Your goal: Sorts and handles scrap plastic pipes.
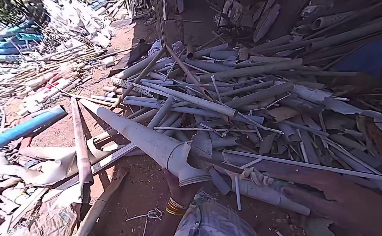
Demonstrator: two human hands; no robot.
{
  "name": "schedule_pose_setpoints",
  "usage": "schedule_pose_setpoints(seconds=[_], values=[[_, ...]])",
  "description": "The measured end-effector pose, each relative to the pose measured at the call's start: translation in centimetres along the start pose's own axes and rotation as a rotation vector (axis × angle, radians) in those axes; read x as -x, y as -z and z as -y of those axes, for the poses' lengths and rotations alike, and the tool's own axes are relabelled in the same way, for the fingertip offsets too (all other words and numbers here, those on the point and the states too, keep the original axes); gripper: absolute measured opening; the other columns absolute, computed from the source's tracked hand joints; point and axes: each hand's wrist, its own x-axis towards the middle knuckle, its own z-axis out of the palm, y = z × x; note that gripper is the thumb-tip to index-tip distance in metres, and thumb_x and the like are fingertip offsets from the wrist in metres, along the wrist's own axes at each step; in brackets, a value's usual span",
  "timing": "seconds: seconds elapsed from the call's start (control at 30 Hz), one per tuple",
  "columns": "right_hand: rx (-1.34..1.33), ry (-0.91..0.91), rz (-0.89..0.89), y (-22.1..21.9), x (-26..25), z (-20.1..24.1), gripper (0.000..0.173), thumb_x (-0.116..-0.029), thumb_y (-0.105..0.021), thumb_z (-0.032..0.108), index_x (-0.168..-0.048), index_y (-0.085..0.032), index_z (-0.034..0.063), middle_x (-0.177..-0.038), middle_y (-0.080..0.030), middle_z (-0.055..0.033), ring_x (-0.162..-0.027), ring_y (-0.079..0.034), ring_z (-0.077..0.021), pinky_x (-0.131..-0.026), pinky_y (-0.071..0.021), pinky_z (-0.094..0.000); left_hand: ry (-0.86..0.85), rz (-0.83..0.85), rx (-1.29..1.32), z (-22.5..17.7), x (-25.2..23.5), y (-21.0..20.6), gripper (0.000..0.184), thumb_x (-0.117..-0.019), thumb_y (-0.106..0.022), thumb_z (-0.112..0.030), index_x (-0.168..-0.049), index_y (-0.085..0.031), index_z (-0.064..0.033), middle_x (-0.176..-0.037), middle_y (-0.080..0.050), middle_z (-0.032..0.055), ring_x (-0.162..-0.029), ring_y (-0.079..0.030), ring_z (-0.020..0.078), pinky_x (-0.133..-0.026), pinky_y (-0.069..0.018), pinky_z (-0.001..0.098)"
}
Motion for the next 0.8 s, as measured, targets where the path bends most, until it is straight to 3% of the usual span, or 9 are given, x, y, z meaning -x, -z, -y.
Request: schedule_pose_setpoints(seconds=[0.1,0.2,0.27,0.33,0.4,0.57,0.63,0.7,0.8], values=[[-0.097,-0.221,0.101,4.0,3.9,5.0,0.038,-0.0933,-0.055,-0.001,-0.128,-0.062,-0.0169,-0.113,-0.068,-0.0373,-0.093,-0.069,-0.0449,-0.089,-0.0547,-0.0504,0.08,-0.16,-0.123,0.8,-1.3,-2.1,0.111,-0.057,-0.062,-0.093,-0.131,-0.056,-0.0097,-0.117,-0.069,0.0174,-0.107,-0.068,0.0374,-0.085,-0.0569,0.0582],[-0.081,-0.39,0.09,3.2,7.0,7.6,0.036,-0.0932,-0.055,-0.003,-0.125,-0.062,-0.0196,-0.109,-0.067,-0.0403,-0.091,-0.068,-0.0525,-0.087,-0.0534,-0.0596,0.184,-0.208,-0.243,1.6,-2.4,-2.7,0.092,-0.0769,-0.059,-0.08,-0.131,-0.051,-0.0068,-0.115,-0.069,0.016,-0.107,-0.068,0.0343,-0.083,-0.0576,0.0557],[-0.062,-0.497,0.05,0.5,8.1,7.9,0.034,-0.0947,-0.056,-0.001,-0.124,-0.064,-0.0166,-0.106,-0.068,-0.0388,-0.09,-0.069,-0.0545,-0.084,-0.0528,-0.0646,0.243,-0.211,-0.315,1.9,-3.0,-3.2,0.065,-0.0963,-0.044,-0.06,-0.132,-0.046,-0.0063,-0.118,-0.066,0.0153,-0.109,-0.066,0.0316,-0.083,-0.0564,0.0536],[-0.039,-0.59,-0.012,-3.2,7.8,8.1,0.034,-0.0934,-0.058,-0.003,-0.124,-0.067,-0.0131,-0.104,-0.07,-0.0372,-0.089,-0.069,-0.055,-0.082,-0.0531,-0.0656,0.298,-0.232,-0.372,2.1,-3.8,-3.9,0.052,-0.1052,-0.022,-0.045,-0.134,-0.043,-0.0065,-0.12,-0.063,0.0148,-0.11,-0.063,0.0296,-0.085,-0.0548,0.0519],[0.007,-0.74,-0.045,-6.6,6.1,9.0,0.034,-0.0966,-0.057,0.001,-0.127,-0.068,-0.0077,-0.103,-0.068,-0.0378,-0.089,-0.067,-0.0564,-0.082,-0.052,-0.0663,0.329,-0.263,-0.449,2.4,-4.6,-4.5,0.053,-0.1078,-0.011,-0.041,-0.134,-0.043,-0.008,-0.121,-0.062,0.0131,-0.11,-0.062,0.0269,-0.085,-0.0544,0.0487],[0.267,-0.902,-0.28,-16.3,3.3,6.8,0.036,-0.0954,-0.057,0.002,-0.128,-0.071,0.0,-0.108,-0.067,-0.0375,-0.081,-0.07,-0.0536,-0.066,-0.0564,-0.0632,0.389,-0.345,-0.512,3.5,-6.5,-3.2,0.049,-0.1082,-0.02,-0.044,-0.133,-0.046,-0.0096,-0.118,-0.062,0.0122,-0.105,-0.063,0.024,-0.082,-0.0541,0.0428],[0.177,-0.993,-0.194,-18.6,2.4,6.5,0.037,-0.0978,-0.053,0.004,-0.132,-0.068,-0.0018,-0.112,-0.065,-0.0394,-0.087,-0.07,-0.0547,-0.073,-0.0563,-0.064,0.39,-0.351,-0.512,4.2,-7.3,-2.4,0.048,-0.1082,-0.021,-0.043,-0.129,-0.048,-0.0094,-0.11,-0.064,0.0104,-0.097,-0.064,0.0208,-0.078,-0.0545,0.0383],[-0.007,-1.087,-0.079,-18.8,1.4,6.5,0.037,-0.1018,-0.05,0.006,-0.135,-0.064,-0.0051,-0.116,-0.064,-0.0404,-0.102,-0.066,-0.056,-0.088,-0.052,-0.0643,0.374,-0.375,-0.515,4.9,-7.9,-1.8,0.045,-0.1096,-0.022,-0.04,-0.126,-0.05,-0.0084,-0.105,-0.066,0.0089,-0.092,-0.067,0.0183,-0.074,-0.056,0.0348],[0.002,-1.181,-0.036,-16.7,0.5,5.0,0.037,-0.1024,-0.049,0.007,-0.135,-0.064,-0.0037,-0.115,-0.065,-0.0387,-0.104,-0.066,-0.054,-0.09,-0.0519,-0.0628,0.403,-0.465,-0.503,5.8,-8.8,-1.6,0.046,-0.1095,-0.025,-0.041,-0.129,-0.049,-0.0069,-0.109,-0.064,0.0122,-0.095,-0.065,0.021,-0.076,-0.0543,0.0372]])
